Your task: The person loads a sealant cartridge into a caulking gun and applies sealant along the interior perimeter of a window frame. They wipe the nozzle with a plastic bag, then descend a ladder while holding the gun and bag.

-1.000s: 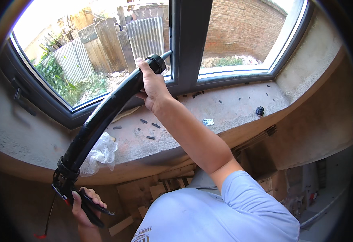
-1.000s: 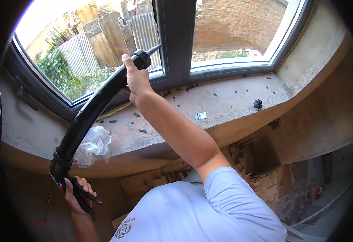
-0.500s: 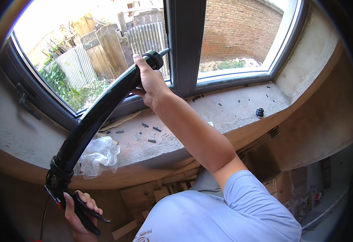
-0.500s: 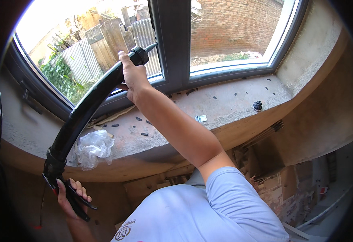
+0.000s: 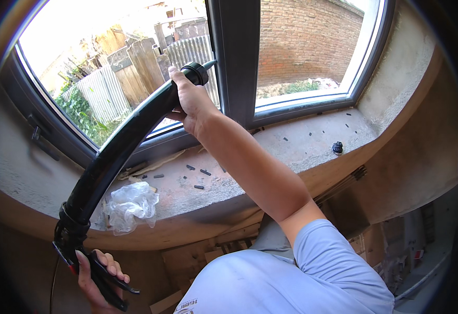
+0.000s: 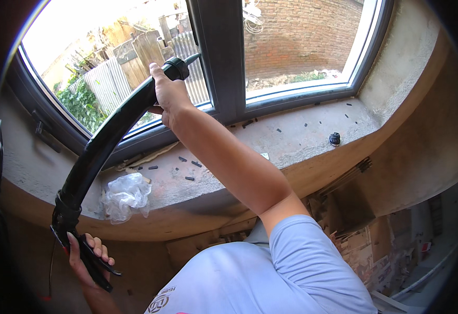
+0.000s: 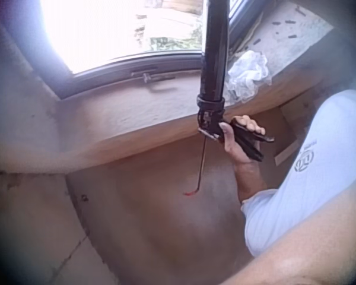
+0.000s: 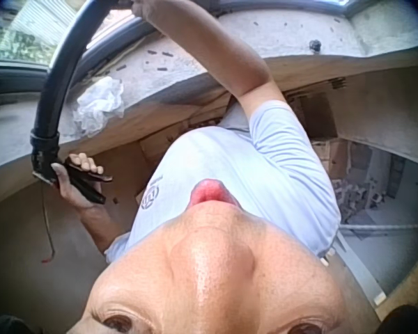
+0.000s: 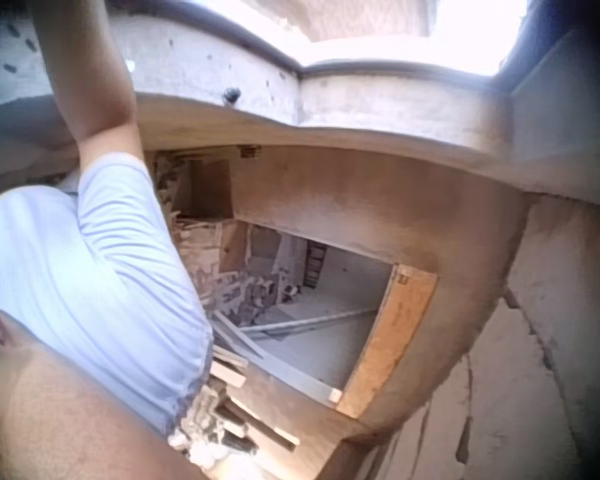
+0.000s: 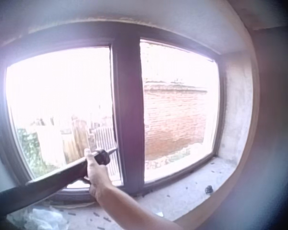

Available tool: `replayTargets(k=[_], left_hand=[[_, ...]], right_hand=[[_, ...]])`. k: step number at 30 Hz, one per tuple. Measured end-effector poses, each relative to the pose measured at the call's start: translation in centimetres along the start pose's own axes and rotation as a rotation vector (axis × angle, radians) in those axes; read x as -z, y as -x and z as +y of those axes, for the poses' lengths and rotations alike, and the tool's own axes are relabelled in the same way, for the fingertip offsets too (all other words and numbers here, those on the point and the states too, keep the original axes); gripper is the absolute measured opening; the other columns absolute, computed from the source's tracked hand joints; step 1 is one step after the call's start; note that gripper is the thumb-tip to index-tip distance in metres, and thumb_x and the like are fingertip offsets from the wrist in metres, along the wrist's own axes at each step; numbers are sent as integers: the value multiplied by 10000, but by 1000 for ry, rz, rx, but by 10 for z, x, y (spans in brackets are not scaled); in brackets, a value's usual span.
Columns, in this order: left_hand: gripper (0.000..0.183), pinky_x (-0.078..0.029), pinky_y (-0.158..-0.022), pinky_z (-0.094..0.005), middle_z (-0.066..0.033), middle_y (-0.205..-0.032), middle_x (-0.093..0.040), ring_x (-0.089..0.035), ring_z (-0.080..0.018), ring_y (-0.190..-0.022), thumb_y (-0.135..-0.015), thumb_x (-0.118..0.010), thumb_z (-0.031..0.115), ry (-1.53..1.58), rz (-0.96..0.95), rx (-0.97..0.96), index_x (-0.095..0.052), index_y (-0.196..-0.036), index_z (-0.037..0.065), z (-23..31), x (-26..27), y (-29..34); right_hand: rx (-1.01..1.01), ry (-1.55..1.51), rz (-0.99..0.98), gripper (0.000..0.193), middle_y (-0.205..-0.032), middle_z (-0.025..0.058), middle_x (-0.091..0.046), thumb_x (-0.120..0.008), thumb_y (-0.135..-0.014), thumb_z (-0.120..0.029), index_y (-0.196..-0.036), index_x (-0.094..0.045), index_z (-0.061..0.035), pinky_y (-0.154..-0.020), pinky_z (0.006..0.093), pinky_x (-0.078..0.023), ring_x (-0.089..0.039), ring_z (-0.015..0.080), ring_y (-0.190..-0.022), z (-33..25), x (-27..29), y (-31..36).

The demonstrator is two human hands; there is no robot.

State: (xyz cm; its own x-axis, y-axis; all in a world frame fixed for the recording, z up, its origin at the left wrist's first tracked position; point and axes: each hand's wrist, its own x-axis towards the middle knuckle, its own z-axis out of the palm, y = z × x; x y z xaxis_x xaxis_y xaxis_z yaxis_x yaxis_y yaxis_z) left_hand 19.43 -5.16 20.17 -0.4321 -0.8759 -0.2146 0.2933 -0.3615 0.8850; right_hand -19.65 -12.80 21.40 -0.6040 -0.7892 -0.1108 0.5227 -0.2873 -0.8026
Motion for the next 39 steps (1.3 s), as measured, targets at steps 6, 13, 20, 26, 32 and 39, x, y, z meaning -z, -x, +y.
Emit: replayTargets(k=[6, 13, 20, 26, 32, 39], left_hand=[[556, -581, -514, -364, -46, -698, -554, -632, -190, -580, -1062, -458, 602, -8, -1, -16, -551, -899, 80, 8, -6, 2], [561, -581, -492, -352, -43, -685, -566, -639, -184, -564, -1056, -465, 611, -56, 33, -65, -563, -890, 84, 18, -17, 6], [568, -594, -500, -356, -50, -701, -592, -657, -187, -580, -1056, -465, 610, -20, 3, -56, -583, -899, 77, 28, -20, 7], [567, -609, -514, -373, -60, -709, -601, -672, -197, -591, -1057, -466, 606, -21, -25, -70, -586, -906, 74, 33, -18, 7], [556, -670, -671, -461, -106, -869, -695, -745, -259, -795, -1054, -492, 582, -1, -45, -72, -640, -1076, 46, 38, -15, 7], [584, -648, -850, -549, -163, -1127, -729, -721, -333, -1099, -1052, -509, 565, 146, -158, -26, -631, -1286, 44, 34, -2, 4]], right_hand=[[8, -19, -33, 550, -1026, 144, -651, -634, -1016, -486, -1171, -569, 38, -736, 442, -677, -719, 232, -848, -9, -5, 0], [4, 9, -26, 543, -1021, 134, -657, -624, -1023, -482, -1180, -564, 34, -701, 439, -670, -721, 237, -845, -17, -10, 1], [0, -21, -65, 539, -1026, 133, -660, -614, -1028, -483, -1196, -554, 25, -725, 461, -667, -728, 247, -856, -27, -17, 2], [-1, -19, -61, 544, -1023, 138, -659, -602, -1035, -483, -1206, -542, 29, -745, 469, -671, -734, 259, -838, -31, -18, 6], [1, -27, -70, 520, -1023, 137, -659, -612, -1034, -464, -1204, -545, 22, -741, 465, -671, -735, 259, -835, -30, -19, 5], [0, -18, -78, 498, -1027, 134, -656, -623, -1030, -453, -1197, -549, 11, -744, 467, -669, -734, 259, -844, -31, -19, 3]])
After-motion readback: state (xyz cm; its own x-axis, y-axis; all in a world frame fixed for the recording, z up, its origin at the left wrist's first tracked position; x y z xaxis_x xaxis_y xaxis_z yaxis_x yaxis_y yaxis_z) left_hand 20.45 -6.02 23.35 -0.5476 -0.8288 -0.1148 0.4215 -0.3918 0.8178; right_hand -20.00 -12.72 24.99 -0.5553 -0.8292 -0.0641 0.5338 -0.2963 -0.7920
